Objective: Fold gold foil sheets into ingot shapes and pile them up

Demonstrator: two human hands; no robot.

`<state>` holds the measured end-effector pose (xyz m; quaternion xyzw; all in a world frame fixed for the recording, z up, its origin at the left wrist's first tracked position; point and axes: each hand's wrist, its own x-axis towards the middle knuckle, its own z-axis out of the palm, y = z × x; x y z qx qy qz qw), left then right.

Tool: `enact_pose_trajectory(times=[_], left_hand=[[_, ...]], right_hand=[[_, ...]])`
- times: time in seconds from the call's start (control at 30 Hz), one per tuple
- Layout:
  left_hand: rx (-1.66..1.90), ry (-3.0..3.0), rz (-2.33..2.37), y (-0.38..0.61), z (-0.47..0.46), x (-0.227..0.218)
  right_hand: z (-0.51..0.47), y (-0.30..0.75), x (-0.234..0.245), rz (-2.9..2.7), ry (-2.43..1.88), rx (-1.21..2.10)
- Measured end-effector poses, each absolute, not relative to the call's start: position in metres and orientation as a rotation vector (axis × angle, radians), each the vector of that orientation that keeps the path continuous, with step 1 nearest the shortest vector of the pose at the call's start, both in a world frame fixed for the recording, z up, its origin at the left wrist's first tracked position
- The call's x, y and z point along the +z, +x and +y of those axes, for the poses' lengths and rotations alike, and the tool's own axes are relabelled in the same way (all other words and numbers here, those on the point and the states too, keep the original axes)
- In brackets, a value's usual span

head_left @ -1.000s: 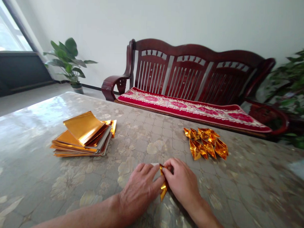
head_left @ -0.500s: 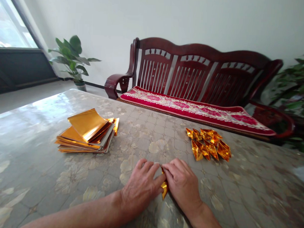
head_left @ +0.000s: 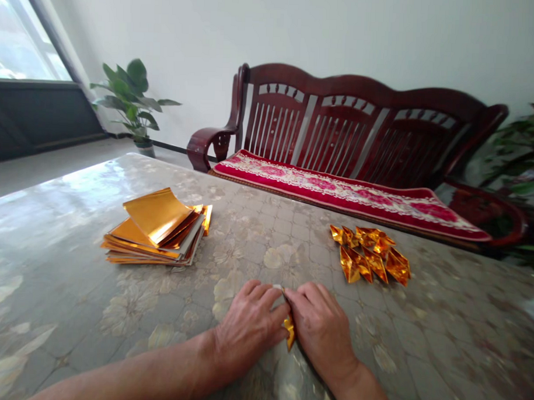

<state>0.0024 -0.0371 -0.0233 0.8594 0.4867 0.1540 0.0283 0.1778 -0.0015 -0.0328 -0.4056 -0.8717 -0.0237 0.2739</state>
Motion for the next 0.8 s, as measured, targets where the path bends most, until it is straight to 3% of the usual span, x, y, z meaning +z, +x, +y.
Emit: enact_pose_trajectory(times=[0.8], left_hand=[[0.565, 2.666, 1.513, 0.0041, -0.0376, -0.0252]], right_hand=[[-0.0039, 0.1767, -0.0322, -2.408, -1.059, -0.113]])
